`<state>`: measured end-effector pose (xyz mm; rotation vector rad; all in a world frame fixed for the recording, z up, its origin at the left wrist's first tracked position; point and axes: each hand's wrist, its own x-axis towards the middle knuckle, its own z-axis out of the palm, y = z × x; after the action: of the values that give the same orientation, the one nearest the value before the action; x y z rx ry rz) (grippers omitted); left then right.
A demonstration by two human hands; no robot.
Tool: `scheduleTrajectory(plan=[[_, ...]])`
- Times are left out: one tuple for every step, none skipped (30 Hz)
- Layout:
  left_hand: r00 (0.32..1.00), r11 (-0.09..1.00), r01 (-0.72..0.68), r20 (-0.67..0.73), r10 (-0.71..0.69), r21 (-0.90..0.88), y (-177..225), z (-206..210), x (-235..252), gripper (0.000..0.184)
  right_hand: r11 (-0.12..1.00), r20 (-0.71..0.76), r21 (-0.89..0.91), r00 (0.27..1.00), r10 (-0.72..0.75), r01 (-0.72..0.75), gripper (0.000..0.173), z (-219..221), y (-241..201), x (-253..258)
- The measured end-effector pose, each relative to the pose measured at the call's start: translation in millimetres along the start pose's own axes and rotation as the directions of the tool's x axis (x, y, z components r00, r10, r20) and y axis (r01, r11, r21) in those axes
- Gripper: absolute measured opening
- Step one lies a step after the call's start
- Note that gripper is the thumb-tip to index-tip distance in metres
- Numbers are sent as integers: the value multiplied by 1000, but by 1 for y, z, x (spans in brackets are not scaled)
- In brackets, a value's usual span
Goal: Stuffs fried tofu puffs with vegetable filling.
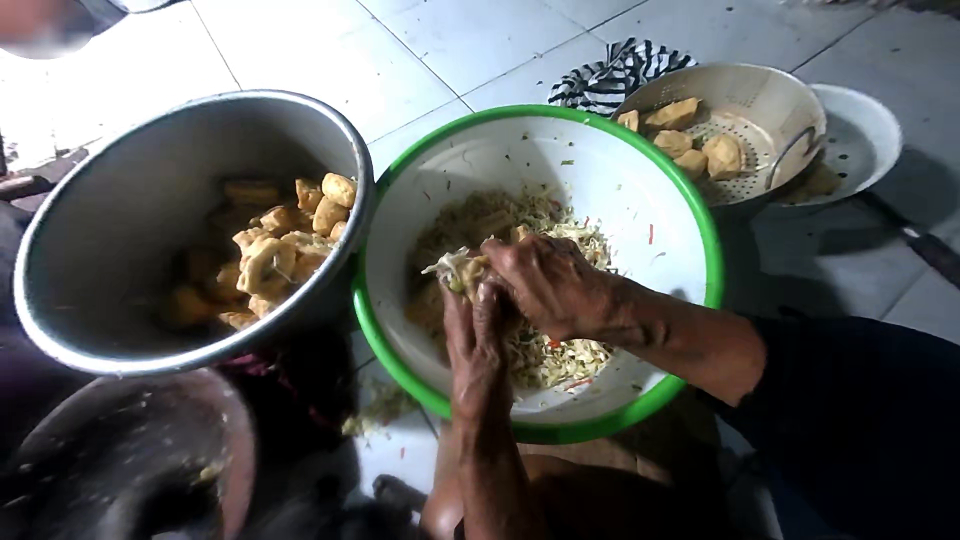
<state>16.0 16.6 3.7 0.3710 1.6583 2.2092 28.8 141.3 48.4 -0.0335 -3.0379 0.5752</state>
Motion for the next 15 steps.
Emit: scheduleTrajectory(plan=[[1000,1000,15,-5,-15,-21,1,1,0,34,1000,5,31,1000,4,-4,16,0,1,0],[999,997,33,-15,-34,-66,2,3,0,34,999,-5,45,1000,7,-6,19,0,2,1],[999,992,39,-24,-42,-121,3,3,0,35,999,-15,49,1000,13,-12,21,0,1,1],[999,983,31,-22,-36,-178,2,1,0,35,999,-22,52,1000,18,-17,22,0,1,1],[999,970,28,-23,-35,-241,1,-1,2,33,997,-17,71,1000,16,-15,22,-1,1,1],[999,955,29,-31,-40,-296,0,-2,3,32,993,1,115,1000,-1,1,23,-2,3,1],[998,938,30,-49,-50,-345,0,-3,4,30,983,42,183,999,-24,15,25,-5,5,2],[995,926,41,-68,-71,-375,2,-3,3,30,969,100,245,994,-43,17,27,-10,6,2],[995,913,51,-63,-84,-406,3,-3,3,31,958,141,285,988,-63,20,28,-14,9,2],[994,904,60,-55,-92,-424,4,-3,2,31,956,148,293,986,-79,32,27,-15,10,2],[995,901,65,-40,-91,-430,5,-3,2,31,960,131,278,988,-85,45,25,-15,11,0],[996,906,66,-27,-86,-419,5,-3,2,31,970,95,236,992,-81,57,24,-14,9,-3],[997,919,60,-19,-73,-391,5,-3,1,29,983,79,176,995,-64,50,24,-14,5,-4],[998,933,52,-10,-59,-356,4,-3,0,29,993,50,118,998,-38,32,27,-13,1,-5],[998,942,46,-35,-61,-331,4,-2,0,29,998,12,60,1000,-21,20,27,-9,-4,-6]])
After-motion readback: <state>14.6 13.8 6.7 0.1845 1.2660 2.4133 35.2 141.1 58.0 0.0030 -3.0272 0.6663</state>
